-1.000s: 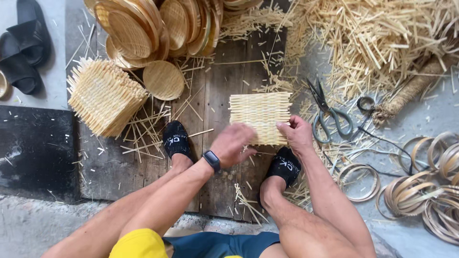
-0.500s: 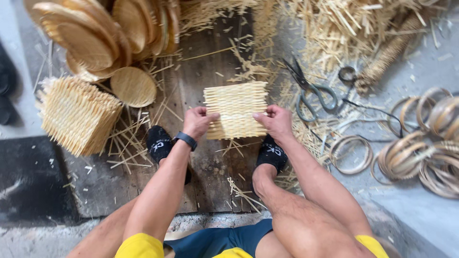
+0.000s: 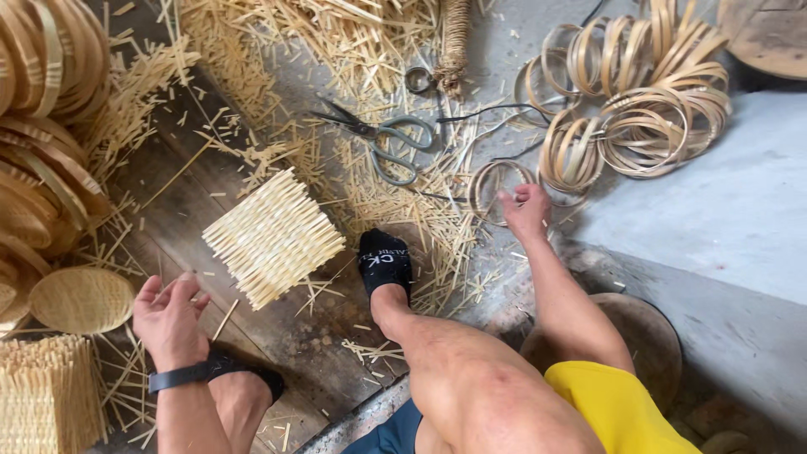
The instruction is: The person sits on the floor assembling woven bamboo basket lids. They press a round woven bamboo disc into a bent bamboo rim, trim excess slivers with shears, tap the disc to seat it, and stack the finished baskets on a growing pile.
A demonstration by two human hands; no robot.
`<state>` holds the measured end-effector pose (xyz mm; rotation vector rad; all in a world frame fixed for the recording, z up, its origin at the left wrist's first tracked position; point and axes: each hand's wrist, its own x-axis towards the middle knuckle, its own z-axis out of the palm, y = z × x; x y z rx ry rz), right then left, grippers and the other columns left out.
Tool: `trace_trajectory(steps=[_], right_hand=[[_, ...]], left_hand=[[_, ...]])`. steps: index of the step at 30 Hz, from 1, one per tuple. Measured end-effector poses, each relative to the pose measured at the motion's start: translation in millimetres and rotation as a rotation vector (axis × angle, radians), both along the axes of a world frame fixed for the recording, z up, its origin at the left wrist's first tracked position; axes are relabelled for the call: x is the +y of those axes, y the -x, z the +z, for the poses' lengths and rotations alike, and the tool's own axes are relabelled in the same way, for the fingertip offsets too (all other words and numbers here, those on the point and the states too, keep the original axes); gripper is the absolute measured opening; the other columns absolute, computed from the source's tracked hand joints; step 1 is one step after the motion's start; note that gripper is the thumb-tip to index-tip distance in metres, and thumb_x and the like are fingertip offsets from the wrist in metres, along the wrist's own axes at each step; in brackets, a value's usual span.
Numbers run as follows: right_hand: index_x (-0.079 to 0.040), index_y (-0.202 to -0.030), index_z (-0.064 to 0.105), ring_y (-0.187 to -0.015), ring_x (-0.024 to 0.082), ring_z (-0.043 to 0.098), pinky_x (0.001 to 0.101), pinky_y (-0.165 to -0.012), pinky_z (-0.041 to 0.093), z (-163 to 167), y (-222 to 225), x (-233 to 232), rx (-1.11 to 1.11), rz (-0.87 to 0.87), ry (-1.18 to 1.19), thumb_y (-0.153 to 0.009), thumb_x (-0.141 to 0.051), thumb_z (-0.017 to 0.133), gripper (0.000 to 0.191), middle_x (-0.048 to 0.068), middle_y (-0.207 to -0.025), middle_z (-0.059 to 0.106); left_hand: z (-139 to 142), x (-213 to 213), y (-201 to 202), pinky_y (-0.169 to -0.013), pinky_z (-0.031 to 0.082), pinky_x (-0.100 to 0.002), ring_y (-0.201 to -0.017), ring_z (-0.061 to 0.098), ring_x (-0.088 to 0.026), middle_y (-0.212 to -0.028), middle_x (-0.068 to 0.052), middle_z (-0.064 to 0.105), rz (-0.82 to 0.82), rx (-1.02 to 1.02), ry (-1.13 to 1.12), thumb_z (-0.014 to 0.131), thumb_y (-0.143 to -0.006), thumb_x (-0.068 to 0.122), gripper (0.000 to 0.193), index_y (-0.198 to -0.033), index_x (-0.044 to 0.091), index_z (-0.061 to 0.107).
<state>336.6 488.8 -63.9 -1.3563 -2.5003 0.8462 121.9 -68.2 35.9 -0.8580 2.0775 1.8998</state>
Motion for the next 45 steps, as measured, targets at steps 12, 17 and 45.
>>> trace_trajectory(steps=[12,17,45], right_hand=[[-0.007,-0.088,0.079,-0.066,0.021,0.071,0.0336,-0.064,0.055,135.9,113.1,-51.1,0.3,0.355,0.014,-0.081,-0.024,0.084,0.019,0.01,-0.076,0.074],[-0.008,-0.083,0.079,-0.063,0.017,0.068,0.0314,-0.059,0.057,285.1,175.1,-122.1,0.434,0.673,0.721,-0.084,-0.024,0.083,0.016,0.004,-0.071,0.075],[-0.007,-0.079,0.063,-0.083,0.025,0.062,0.0367,-0.071,0.056,316.3,226.5,-303.5,0.592,1.619,-0.247,-0.075,-0.01,0.07,0.009,0.008,-0.083,0.056]], left_hand=[[103.8,167.4,-22.0,-0.09,0.062,-0.034,-0.104,0.073,-0.02,-0.116,-0.011,0.075,-0.589,0.687,0.445,0.077,-0.092,0.014,0.029,-0.119,0.009,0.07],[133.9,246.0,-30.5,-0.088,0.052,-0.032,-0.107,0.064,-0.021,-0.121,-0.013,0.069,-0.619,0.84,-0.114,0.071,-0.102,0.019,0.038,-0.137,0.006,0.066],[164.5,97.1,14.5,-0.029,0.021,-0.026,-0.031,0.028,-0.009,-0.042,0.007,0.034,-0.048,-0.331,-0.772,0.044,-0.092,0.082,0.073,-0.053,0.022,0.036]])
